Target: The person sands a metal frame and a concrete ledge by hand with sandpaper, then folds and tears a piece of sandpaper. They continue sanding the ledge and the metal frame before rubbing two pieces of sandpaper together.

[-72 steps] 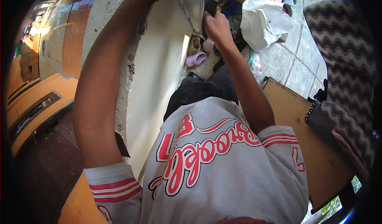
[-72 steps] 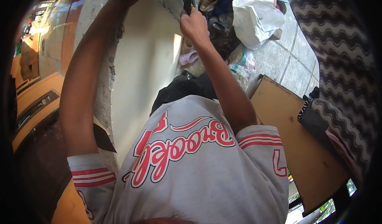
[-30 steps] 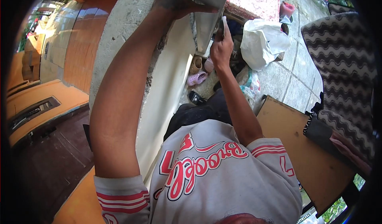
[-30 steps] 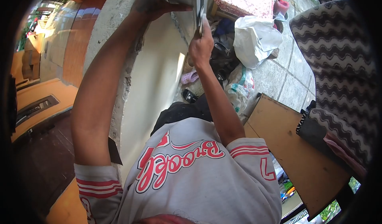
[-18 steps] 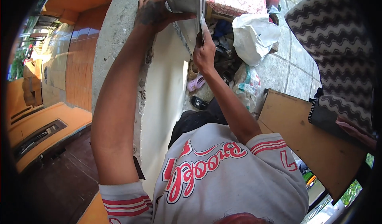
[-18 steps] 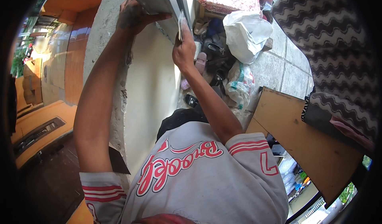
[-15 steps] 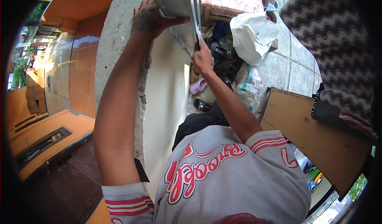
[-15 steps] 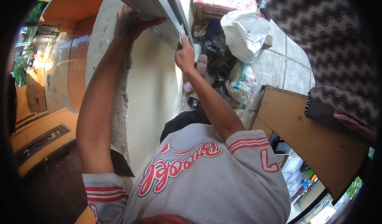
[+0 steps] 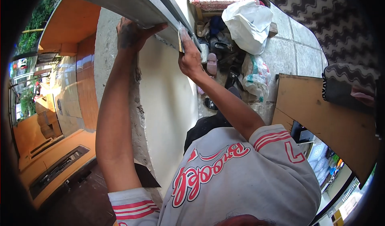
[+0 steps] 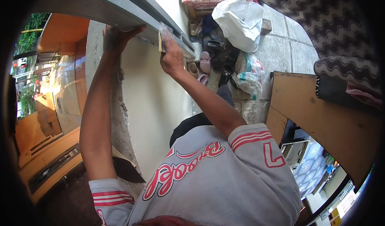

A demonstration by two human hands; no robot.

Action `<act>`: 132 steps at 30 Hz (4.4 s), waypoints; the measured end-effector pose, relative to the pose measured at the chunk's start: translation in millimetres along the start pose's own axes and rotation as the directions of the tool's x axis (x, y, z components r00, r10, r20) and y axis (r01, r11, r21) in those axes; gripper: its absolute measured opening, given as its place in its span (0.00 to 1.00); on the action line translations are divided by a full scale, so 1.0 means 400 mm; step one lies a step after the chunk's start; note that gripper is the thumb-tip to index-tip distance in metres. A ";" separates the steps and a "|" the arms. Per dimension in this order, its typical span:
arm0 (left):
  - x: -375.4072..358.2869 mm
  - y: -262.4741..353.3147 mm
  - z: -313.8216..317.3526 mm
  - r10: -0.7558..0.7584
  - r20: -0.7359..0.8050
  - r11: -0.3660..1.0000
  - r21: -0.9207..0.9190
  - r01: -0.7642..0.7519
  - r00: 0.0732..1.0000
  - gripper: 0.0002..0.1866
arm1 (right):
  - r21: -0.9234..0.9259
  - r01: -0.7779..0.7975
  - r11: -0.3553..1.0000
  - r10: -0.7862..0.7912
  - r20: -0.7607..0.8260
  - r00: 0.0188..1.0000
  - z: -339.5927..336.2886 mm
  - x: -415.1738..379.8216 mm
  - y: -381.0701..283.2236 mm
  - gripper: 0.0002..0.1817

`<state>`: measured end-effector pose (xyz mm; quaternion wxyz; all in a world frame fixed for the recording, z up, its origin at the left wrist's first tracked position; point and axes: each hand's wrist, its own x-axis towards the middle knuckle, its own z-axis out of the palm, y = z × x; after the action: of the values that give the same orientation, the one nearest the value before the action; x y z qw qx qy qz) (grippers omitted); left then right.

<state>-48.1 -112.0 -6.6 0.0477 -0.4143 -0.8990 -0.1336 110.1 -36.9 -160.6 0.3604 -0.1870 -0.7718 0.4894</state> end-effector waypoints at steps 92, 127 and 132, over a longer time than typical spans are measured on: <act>0.012 -0.032 0.021 -0.099 0.131 0.995 0.038 0.095 0.986 0.48 | 0.035 -0.700 0.713 0.686 0.170 0.707 -0.043 -0.054 0.290 0.21; 0.006 -0.045 0.029 -0.098 0.089 0.995 0.021 0.096 0.991 0.44 | -0.114 -0.768 0.630 0.777 0.101 0.622 0.023 -0.034 0.249 0.34; 0.010 -0.025 0.018 -0.142 0.152 0.988 0.083 0.130 0.978 0.46 | 0.091 -0.623 0.777 0.617 0.085 0.782 0.070 0.049 0.117 0.34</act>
<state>-58.1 -113.4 -14.6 -0.0176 -0.3590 -0.9305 -0.0704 73.1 -20.5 -202.4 0.1699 -0.3973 -0.6467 0.6285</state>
